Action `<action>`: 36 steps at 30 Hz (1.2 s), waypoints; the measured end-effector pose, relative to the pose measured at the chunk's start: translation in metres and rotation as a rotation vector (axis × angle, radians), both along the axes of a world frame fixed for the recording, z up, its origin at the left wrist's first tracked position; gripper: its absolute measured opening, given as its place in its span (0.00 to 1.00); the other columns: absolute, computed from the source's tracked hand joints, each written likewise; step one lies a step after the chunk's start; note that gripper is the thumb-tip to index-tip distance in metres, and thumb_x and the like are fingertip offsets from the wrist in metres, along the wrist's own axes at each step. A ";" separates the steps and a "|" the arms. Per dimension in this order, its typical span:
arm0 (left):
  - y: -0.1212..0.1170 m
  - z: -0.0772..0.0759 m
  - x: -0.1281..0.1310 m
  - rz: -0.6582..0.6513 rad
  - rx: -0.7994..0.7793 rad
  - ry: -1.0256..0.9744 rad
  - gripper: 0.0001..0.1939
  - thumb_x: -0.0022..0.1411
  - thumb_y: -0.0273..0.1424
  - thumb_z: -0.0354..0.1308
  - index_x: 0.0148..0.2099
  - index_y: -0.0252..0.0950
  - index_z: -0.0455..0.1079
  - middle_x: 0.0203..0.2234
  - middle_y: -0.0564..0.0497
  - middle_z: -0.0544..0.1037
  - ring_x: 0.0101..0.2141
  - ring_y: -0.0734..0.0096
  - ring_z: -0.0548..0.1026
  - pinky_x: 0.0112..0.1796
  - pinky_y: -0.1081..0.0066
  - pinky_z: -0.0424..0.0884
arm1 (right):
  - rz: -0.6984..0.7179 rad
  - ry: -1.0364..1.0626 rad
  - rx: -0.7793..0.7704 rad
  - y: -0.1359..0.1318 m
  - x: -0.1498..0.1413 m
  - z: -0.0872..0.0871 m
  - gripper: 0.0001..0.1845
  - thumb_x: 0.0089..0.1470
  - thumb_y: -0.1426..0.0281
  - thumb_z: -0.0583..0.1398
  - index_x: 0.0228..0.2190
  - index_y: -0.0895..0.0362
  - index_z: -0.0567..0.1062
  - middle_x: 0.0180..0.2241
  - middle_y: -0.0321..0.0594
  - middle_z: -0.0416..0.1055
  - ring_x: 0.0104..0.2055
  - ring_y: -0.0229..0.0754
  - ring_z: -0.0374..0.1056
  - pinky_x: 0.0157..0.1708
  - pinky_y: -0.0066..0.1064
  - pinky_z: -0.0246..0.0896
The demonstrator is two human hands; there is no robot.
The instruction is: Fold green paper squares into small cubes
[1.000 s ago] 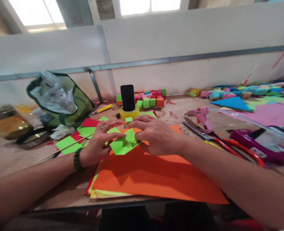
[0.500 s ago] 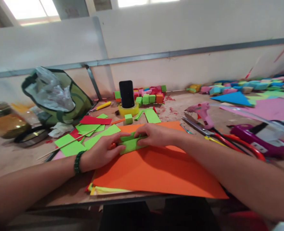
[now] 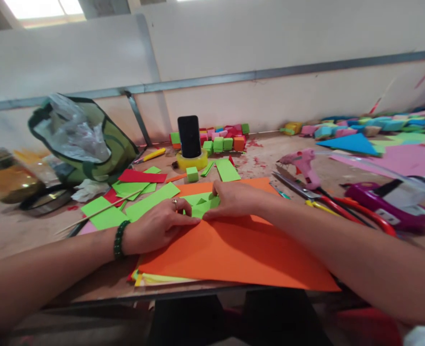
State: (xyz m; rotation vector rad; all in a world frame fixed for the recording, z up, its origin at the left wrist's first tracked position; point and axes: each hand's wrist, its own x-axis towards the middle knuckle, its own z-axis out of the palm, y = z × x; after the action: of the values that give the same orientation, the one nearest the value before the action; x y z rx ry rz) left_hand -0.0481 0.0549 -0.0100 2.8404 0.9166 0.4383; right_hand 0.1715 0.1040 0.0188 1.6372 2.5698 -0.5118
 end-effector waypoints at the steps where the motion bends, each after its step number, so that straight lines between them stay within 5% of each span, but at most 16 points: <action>1: 0.000 0.002 0.001 0.007 -0.032 -0.008 0.17 0.63 0.23 0.50 0.48 0.41 0.75 0.38 0.46 0.73 0.37 0.69 0.71 0.40 0.68 0.68 | 0.007 -0.012 -0.013 0.002 0.001 0.000 0.39 0.38 0.43 0.60 0.45 0.57 0.67 0.38 0.48 0.74 0.37 0.52 0.70 0.28 0.32 0.58; 13: -0.001 0.014 -0.011 0.032 -0.216 -0.093 0.12 0.56 0.24 0.53 0.35 0.37 0.78 0.35 0.49 0.76 0.34 0.71 0.74 0.39 0.72 0.70 | 0.065 -0.128 -0.070 0.017 0.028 0.014 0.31 0.41 0.52 0.62 0.44 0.56 0.68 0.35 0.43 0.73 0.36 0.49 0.70 0.28 0.31 0.56; 18: 0.004 0.009 -0.011 0.163 -0.033 -0.318 0.06 0.55 0.28 0.54 0.34 0.34 0.72 0.32 0.48 0.74 0.34 0.69 0.72 0.39 0.68 0.70 | 0.148 -0.036 -0.072 0.027 0.042 0.020 0.30 0.37 0.50 0.65 0.38 0.57 0.71 0.31 0.41 0.73 0.31 0.44 0.68 0.26 0.30 0.55; 22: 0.022 -0.002 -0.010 0.380 0.026 -0.351 0.17 0.58 0.36 0.57 0.49 0.36 0.68 0.42 0.45 0.72 0.41 0.64 0.71 0.43 0.63 0.69 | 0.124 0.158 0.095 0.028 0.034 0.016 0.24 0.49 0.50 0.58 0.36 0.58 0.72 0.32 0.42 0.72 0.31 0.41 0.66 0.27 0.29 0.55; 25: 0.034 -0.009 -0.010 0.343 -0.106 -0.288 0.08 0.57 0.33 0.57 0.37 0.33 0.71 0.35 0.47 0.73 0.34 0.69 0.71 0.37 0.68 0.69 | 0.114 0.231 0.153 0.026 0.023 0.003 0.19 0.51 0.58 0.59 0.40 0.57 0.73 0.34 0.42 0.73 0.32 0.40 0.66 0.30 0.29 0.57; 28: 0.033 -0.009 -0.009 0.347 -0.107 -0.337 0.04 0.55 0.27 0.55 0.28 0.33 0.67 0.28 0.51 0.73 0.31 0.72 0.70 0.34 0.72 0.67 | 0.187 0.326 0.217 0.024 0.014 -0.009 0.08 0.52 0.66 0.58 0.32 0.57 0.75 0.30 0.40 0.72 0.32 0.40 0.66 0.32 0.29 0.58; 32: 0.022 -0.004 -0.005 0.299 -0.287 -0.450 0.11 0.51 0.23 0.52 0.38 0.33 0.69 0.24 0.56 0.72 0.25 0.76 0.68 0.27 0.76 0.64 | 0.350 0.614 0.421 0.018 0.005 -0.017 0.08 0.57 0.68 0.56 0.33 0.57 0.75 0.33 0.41 0.70 0.32 0.38 0.67 0.33 0.29 0.63; 36: 0.014 0.000 -0.002 0.203 -0.505 -0.554 0.13 0.54 0.26 0.51 0.41 0.31 0.71 0.29 0.53 0.76 0.28 0.73 0.71 0.29 0.76 0.66 | 0.459 0.742 0.684 0.008 -0.002 -0.020 0.11 0.59 0.71 0.56 0.45 0.54 0.70 0.42 0.44 0.69 0.43 0.42 0.69 0.41 0.34 0.68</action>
State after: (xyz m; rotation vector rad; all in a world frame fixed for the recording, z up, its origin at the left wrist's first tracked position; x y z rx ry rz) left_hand -0.0500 0.0686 -0.0105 2.0270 1.0135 0.8255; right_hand 0.1691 0.1119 -0.0010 0.9544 3.8567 -0.2245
